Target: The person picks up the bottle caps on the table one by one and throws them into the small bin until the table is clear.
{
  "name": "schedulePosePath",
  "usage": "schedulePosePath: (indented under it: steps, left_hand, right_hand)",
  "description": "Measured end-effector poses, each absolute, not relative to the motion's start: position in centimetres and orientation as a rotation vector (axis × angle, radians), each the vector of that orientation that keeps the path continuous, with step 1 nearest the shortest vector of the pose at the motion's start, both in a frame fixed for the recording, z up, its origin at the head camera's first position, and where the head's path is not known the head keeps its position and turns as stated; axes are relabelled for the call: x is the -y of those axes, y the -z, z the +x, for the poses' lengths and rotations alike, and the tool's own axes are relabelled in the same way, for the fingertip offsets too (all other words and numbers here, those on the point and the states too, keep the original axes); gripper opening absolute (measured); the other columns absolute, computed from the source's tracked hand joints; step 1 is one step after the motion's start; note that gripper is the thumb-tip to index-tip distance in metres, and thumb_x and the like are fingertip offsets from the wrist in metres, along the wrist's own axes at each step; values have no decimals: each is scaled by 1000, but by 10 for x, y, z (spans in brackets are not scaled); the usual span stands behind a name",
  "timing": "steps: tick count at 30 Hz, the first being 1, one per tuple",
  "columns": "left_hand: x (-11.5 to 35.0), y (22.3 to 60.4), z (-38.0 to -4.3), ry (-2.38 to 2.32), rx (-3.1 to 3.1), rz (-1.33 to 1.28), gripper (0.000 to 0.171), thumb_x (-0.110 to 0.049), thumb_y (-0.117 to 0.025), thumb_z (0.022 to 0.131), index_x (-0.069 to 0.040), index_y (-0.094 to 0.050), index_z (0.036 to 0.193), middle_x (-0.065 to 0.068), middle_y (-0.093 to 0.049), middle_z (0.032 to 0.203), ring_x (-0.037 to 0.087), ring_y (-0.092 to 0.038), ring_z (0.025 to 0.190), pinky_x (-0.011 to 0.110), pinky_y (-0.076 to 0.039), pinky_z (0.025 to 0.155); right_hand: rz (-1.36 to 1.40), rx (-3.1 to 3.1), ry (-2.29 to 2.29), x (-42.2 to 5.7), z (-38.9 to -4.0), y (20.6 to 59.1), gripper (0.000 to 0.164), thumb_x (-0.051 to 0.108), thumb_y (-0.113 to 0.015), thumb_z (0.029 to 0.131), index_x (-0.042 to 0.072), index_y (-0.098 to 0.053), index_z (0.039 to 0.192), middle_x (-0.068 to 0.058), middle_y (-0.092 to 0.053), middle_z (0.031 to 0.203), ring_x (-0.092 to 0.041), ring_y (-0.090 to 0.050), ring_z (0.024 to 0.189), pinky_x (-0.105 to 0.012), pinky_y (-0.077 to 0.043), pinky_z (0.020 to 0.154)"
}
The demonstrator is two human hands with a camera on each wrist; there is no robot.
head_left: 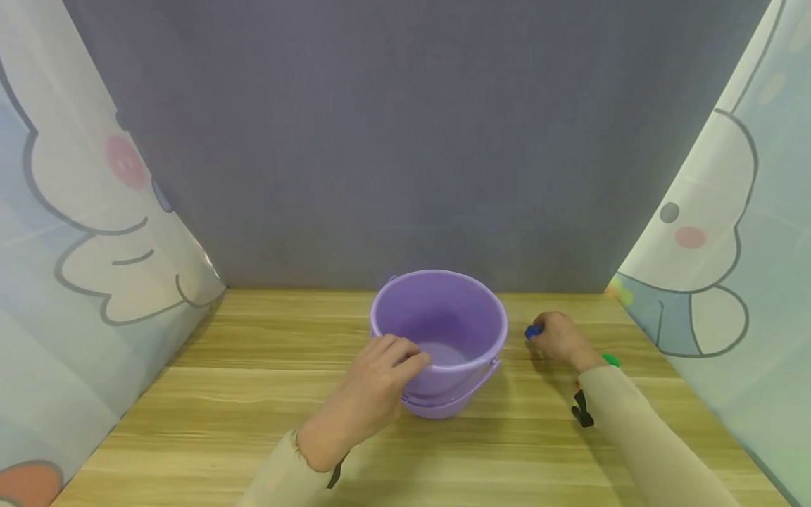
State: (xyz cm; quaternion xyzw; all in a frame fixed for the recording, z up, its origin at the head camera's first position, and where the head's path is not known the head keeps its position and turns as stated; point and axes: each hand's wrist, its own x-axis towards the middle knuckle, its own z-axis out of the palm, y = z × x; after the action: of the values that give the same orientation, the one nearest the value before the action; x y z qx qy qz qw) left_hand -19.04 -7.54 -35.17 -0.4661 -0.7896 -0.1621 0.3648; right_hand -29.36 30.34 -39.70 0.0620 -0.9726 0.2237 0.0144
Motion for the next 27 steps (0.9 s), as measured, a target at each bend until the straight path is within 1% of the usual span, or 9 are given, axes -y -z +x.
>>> schedulePosePath:
  steps: [7, 13, 19, 23, 27]
  left_hand:
    - [75, 352, -191, 418, 2018, -1200, 52, 20, -60, 67, -10, -71, 107, 1, -64, 96, 18, -59, 90, 32, -52, 82]
    - [75, 352, -191, 420, 2014, -1199, 51, 20, -60, 67, -10, -72, 107, 1, -64, 96, 18, -60, 89, 32, -52, 81]
    - [75, 354, -191, 423, 2016, -1196, 51, 21, -61, 67, -10, -71, 107, 0, -64, 96, 18, -60, 89, 32, -52, 81]
    - [75, 354, -191, 427, 2019, -1192, 51, 21, -62, 67, -10, -71, 106, 0, -63, 95, 18, -59, 89, 32, -52, 81]
    - [75, 353, -191, 421, 2019, -1191, 52, 21, -62, 66, -10, -71, 107, 0, -64, 96, 18, -59, 89, 32, -52, 81]
  right_hand:
    - [182, 2996, -727, -302, -291, 400, 45, 15, -71, 88, -17, -61, 118, -30, -67, 107, -44, -66, 99, -58, -54, 88]
    - [204, 2966, -724, -298, -289, 400, 44, 12, -72, 86, -18, -61, 117, -32, -67, 107, -47, -66, 100, -58, -54, 89]
    - [188, 2948, -792, -296, -287, 400, 44, 11, -70, 88, -18, -60, 119, -34, -66, 112, -48, -65, 102, -59, -54, 90]
    - [172, 2926, -837, -294, -285, 399, 43, 12, -69, 90, -17, -60, 121, -34, -65, 114, -48, -65, 103, -58, -54, 89]
    - [163, 2913, -866, -293, -283, 397, 44, 14, -70, 90, -16, -61, 122, -32, -66, 112, -45, -66, 100, -56, -56, 87]
